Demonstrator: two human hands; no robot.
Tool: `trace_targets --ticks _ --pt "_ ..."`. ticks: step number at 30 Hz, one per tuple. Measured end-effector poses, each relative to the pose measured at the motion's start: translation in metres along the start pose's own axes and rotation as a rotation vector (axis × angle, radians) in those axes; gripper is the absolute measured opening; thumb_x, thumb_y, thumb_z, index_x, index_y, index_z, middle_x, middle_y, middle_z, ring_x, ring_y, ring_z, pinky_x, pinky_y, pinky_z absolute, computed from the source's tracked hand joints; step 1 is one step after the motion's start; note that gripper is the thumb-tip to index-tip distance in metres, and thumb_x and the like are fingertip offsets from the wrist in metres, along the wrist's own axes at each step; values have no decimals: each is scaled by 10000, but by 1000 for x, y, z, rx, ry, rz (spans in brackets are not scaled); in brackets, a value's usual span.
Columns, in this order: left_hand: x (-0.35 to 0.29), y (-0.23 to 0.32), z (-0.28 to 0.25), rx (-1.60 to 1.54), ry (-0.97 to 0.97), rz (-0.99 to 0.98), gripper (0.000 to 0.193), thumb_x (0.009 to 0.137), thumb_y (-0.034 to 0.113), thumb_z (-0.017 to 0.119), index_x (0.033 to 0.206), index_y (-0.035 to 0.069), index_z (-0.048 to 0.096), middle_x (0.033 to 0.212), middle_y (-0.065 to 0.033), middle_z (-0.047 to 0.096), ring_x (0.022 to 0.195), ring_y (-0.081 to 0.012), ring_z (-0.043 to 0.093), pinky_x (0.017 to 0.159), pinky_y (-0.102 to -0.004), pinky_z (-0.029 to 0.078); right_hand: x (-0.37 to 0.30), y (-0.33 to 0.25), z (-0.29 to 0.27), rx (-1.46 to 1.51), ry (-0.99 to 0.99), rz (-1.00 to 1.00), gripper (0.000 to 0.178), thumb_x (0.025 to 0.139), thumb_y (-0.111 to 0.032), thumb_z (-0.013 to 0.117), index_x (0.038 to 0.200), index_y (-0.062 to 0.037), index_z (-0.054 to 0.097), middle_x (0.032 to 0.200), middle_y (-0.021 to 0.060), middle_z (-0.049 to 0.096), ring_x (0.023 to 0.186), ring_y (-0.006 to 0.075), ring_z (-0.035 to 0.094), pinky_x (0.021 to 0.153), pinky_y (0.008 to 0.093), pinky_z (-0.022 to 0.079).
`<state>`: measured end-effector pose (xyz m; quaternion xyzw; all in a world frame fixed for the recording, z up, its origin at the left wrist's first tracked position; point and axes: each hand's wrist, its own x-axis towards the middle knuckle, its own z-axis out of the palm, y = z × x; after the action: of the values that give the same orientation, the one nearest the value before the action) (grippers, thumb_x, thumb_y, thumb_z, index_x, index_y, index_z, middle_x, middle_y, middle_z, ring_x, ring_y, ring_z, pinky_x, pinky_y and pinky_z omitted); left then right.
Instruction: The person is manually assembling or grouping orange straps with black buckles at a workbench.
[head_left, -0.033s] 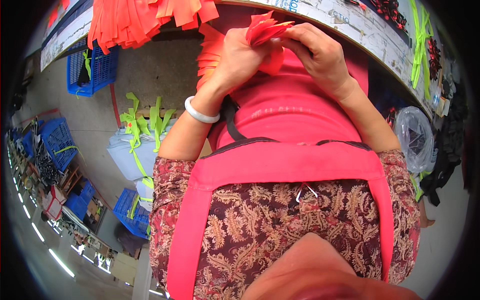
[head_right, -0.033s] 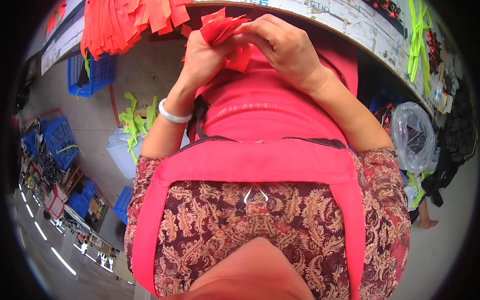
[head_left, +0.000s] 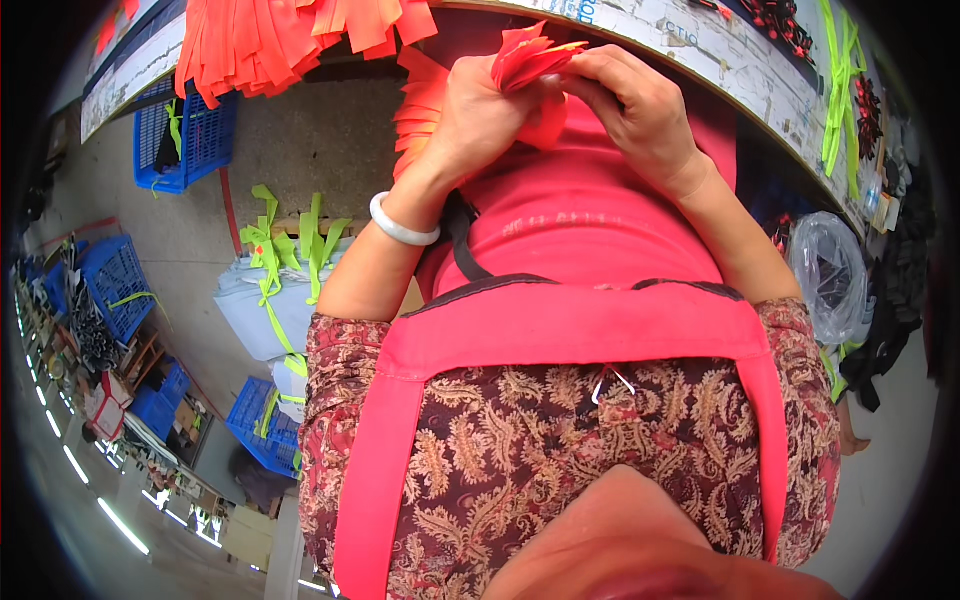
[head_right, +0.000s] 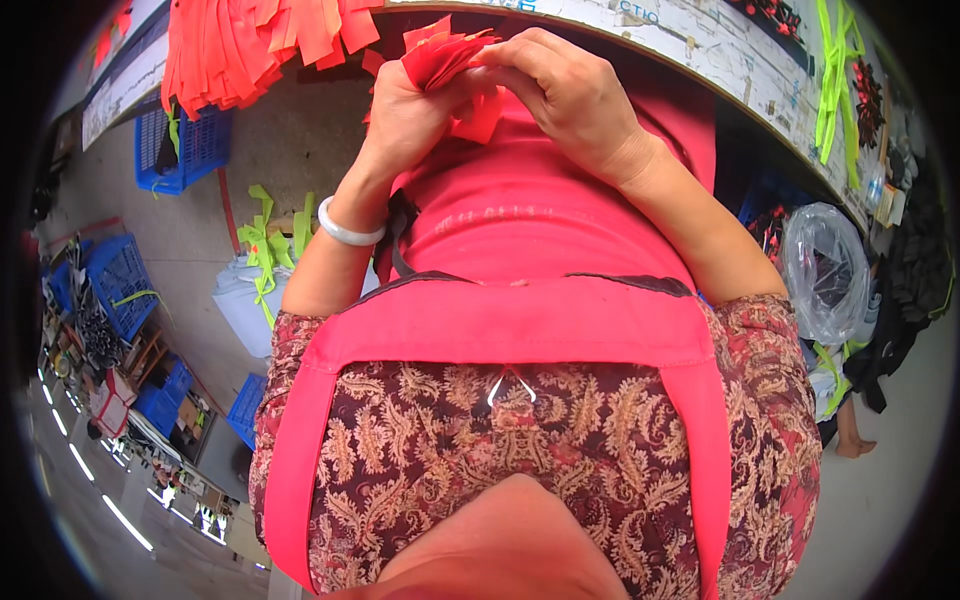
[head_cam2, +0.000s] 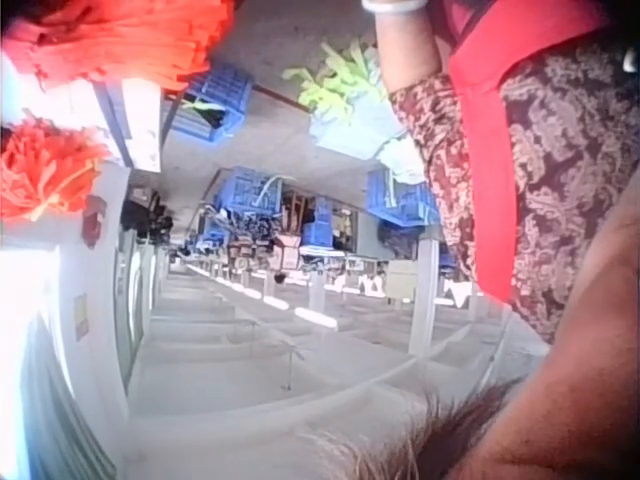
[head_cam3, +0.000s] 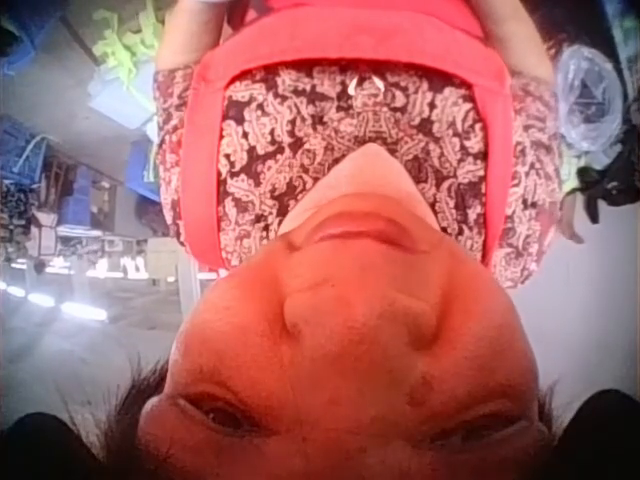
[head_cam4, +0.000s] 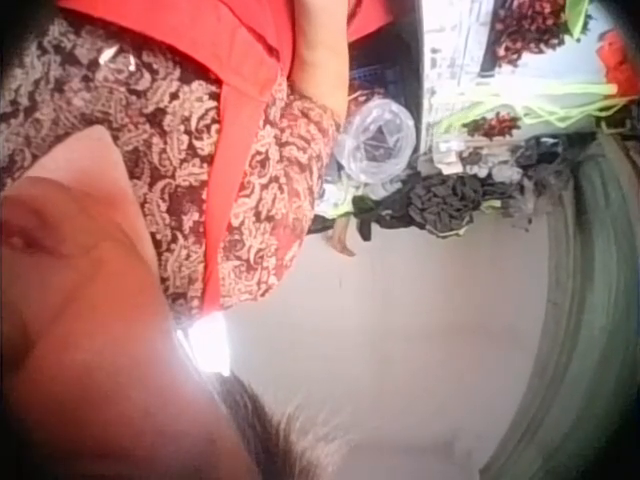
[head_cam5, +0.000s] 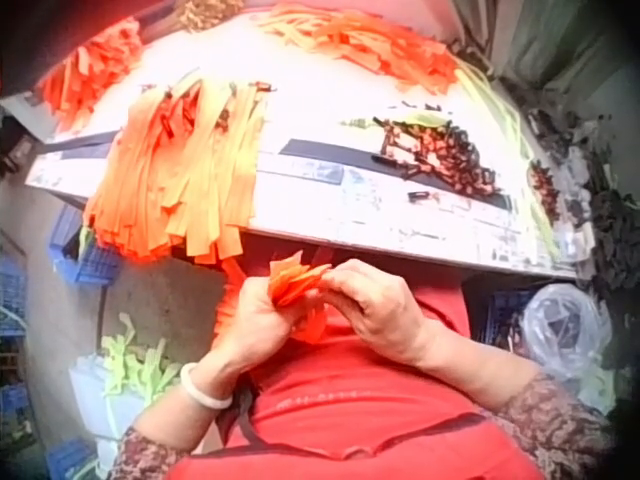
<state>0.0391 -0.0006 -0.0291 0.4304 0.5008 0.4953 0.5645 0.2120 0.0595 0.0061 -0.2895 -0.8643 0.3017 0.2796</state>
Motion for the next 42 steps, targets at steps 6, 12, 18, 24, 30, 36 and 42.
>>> trace_targets --ticks 6,12,18,24,30,36,42 --pt "1 -8 -3 44 -34 12 154 865 33 638 1014 14 674 747 -17 658 600 -60 551 529 -214 441 4 5 -6 -85 -106 -20 137 860 -60 614 993 -34 629 874 113 611 793 273 629 670 345 512" --pt "3 -5 0 -16 53 34 125 860 24 639 977 7 680 751 -20 664 584 -60 556 522 -205 443 3 12 5 121 -45 35 194 860 -51 612 1053 -37 636 869 121 610 762 282 632 652 350 506" --pt "7 1 -12 -183 89 -16 120 852 44 668 965 4 678 771 -28 670 573 -61 554 522 -196 436 -7 -39 -14 -46 -163 -36 342 793 -16 628 1113 -137 621 1070 77 625 822 276 663 640 347 569" --pt "3 3 -26 -68 10 107 212 840 -8 671 1052 -9 659 842 -54 696 592 -64 577 548 -207 471 -5 -15 -26 381 -77 456 185 877 -171 671 960 -8 696 824 20 687 678 62 591 620 216 478" --pt "1 10 -22 31 -64 287 217 835 -24 667 1051 -18 651 850 -60 694 641 -100 609 574 -230 492 2 -2 -3 900 -3 823 168 906 -180 649 983 -38 696 722 -42 607 499 -2 381 439 160 297" --pt "3 22 -29 -343 -84 -183 119 863 44 651 954 -31 652 758 -84 658 613 -139 613 525 -253 483 8 -12 -9 786 -49 431 124 919 -164 630 950 -47 658 703 -65 562 507 -24 362 437 150 260" --pt "2 23 -30 -351 -136 -222 153 875 100 644 981 -10 638 790 -79 643 626 -143 594 520 -245 453 12 -19 -18 758 -213 670 181 891 -183 657 944 -11 669 755 -14 630 579 -20 467 487 144 340"
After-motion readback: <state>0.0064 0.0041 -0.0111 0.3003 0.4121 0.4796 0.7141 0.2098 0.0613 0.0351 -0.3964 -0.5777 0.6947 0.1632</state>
